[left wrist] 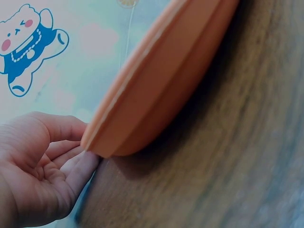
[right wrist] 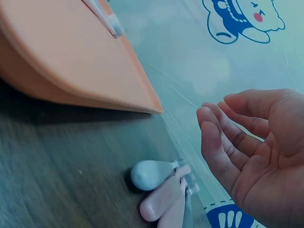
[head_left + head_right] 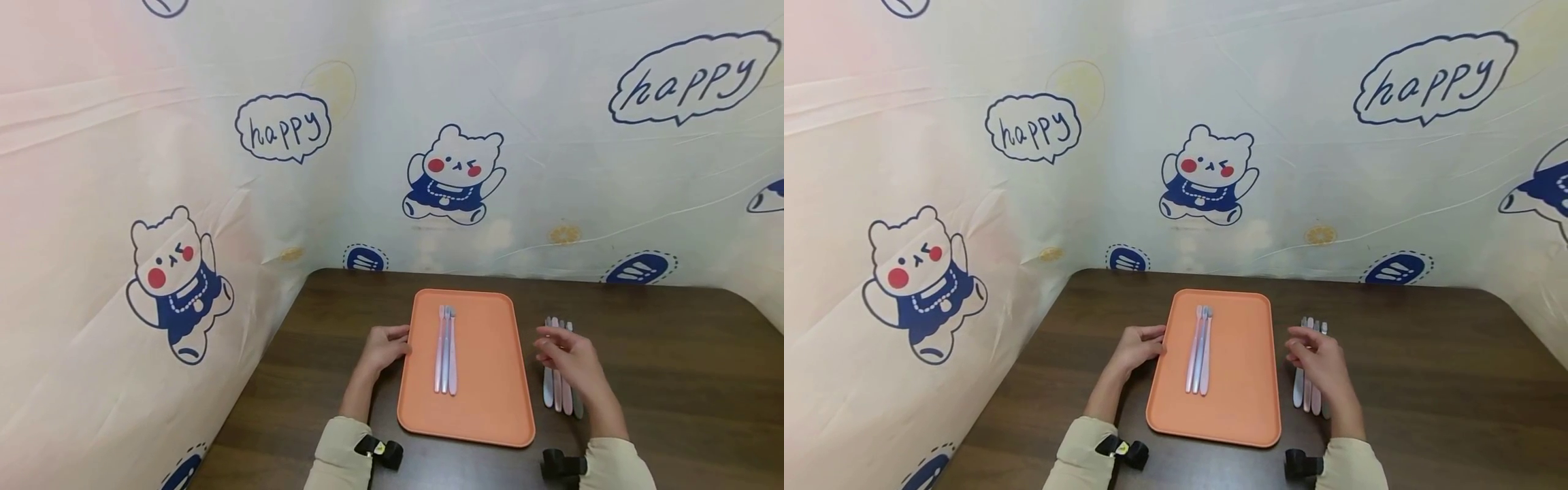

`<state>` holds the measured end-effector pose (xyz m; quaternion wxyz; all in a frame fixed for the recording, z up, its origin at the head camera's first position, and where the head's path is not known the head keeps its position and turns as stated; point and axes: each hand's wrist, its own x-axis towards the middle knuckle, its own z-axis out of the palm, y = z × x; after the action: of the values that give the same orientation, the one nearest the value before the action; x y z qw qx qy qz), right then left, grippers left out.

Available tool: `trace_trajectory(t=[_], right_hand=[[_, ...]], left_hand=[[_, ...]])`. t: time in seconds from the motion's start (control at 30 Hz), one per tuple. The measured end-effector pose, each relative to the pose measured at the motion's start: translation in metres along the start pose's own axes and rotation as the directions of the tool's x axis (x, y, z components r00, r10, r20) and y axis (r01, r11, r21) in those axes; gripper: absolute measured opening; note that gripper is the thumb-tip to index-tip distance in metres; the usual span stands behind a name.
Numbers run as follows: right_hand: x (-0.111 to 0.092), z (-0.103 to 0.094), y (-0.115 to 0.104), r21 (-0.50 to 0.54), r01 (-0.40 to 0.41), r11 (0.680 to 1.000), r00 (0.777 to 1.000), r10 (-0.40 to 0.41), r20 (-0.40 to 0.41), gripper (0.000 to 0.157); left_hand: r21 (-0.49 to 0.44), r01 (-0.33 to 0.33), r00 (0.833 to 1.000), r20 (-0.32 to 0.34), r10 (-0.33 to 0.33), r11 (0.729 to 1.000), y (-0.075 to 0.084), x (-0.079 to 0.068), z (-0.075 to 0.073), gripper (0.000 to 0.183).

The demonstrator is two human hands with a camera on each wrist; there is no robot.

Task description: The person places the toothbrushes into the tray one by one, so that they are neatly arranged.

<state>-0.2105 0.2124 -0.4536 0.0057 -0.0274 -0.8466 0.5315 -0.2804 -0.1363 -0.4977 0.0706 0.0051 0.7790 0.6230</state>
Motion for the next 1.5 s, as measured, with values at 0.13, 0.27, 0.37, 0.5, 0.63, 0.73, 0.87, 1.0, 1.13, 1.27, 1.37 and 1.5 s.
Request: trace_trajectory(t=[0.13, 0.27, 0.37, 0.5, 0.63, 0.73, 0.87, 1.0, 1.13, 1.27, 1.37, 1.5], right_hand=[[-0.001, -0.004, 0.001, -0.027, -0.013, 1.0, 1.0, 0.013, -0.004, 0.041], [-0.002, -0.008, 0.002, -0.035, -0.038, 0.999, 0.999, 0.038, -0.016, 0.043], [-0.003, -0.013, 0.004, -0.029, -0.044, 0.999, 0.998, 0.043, -0.039, 0.044], [-0.003, -0.021, 0.011, -0.047, -0.055, 0.997, 0.995, 0.051, -0.089, 0.043], [-0.005, -0.031, 0.019, -0.095, -0.096, 0.991, 0.988, 0.083, -0.132, 0.042], [-0.005, -0.037, 0.024, -0.113, -0.119, 0.987, 0.985, 0.103, -0.138, 0.042], [-0.006, -0.043, 0.03, -0.121, -0.14, 0.983, 0.984, 0.124, -0.128, 0.043], [-0.005, -0.045, 0.035, -0.126, -0.167, 0.978, 0.981, 0.153, -0.119, 0.044], [-0.003, -0.045, 0.038, -0.126, -0.183, 0.975, 0.979, 0.169, -0.115, 0.044], [-0.002, -0.046, 0.039, -0.139, -0.208, 0.968, 0.976, 0.197, -0.093, 0.047], [-0.003, -0.047, 0.039, -0.15, -0.233, 0.961, 0.972, 0.224, -0.075, 0.05], [-0.004, -0.046, 0.041, -0.162, -0.257, 0.953, 0.966, 0.248, -0.073, 0.05]], left_hand=[[-0.002, 0.001, 1.0, 0.003, -0.001, 1.0, 0.0, -0.001, 0.001, 0.052], [0.0, -0.006, 1.0, 0.005, 0.006, 1.0, 0.002, -0.002, 0.002, 0.052], [0.002, -0.01, 1.0, 0.006, 0.01, 1.0, 0.004, -0.002, 0.002, 0.051], [0.012, -0.003, 1.0, 0.008, 0.003, 1.0, 0.004, -0.001, 0.002, 0.051], [0.022, -0.003, 1.0, 0.006, 0.003, 1.0, 0.003, 0.001, 0.001, 0.051], [0.025, -0.003, 1.0, 0.002, 0.003, 1.0, 0.003, 0.002, 0.001, 0.051], [0.022, 0.007, 1.0, 0.003, -0.008, 1.0, 0.002, 0.002, 0.001, 0.052], [0.013, 0.014, 1.0, 0.001, -0.014, 1.0, 0.003, 0.002, 0.0, 0.053], [0.013, 0.008, 1.0, -0.002, -0.008, 1.0, 0.004, 0.002, 0.0, 0.052], [0.006, 0.014, 1.0, -0.005, -0.014, 1.0, 0.005, 0.001, 0.0, 0.051], [0.012, 0.015, 1.0, -0.008, -0.015, 1.0, 0.005, 0.0, 0.0, 0.051], [0.02, 0.017, 1.0, -0.011, -0.017, 1.0, 0.004, -0.001, 0.0, 0.051]])
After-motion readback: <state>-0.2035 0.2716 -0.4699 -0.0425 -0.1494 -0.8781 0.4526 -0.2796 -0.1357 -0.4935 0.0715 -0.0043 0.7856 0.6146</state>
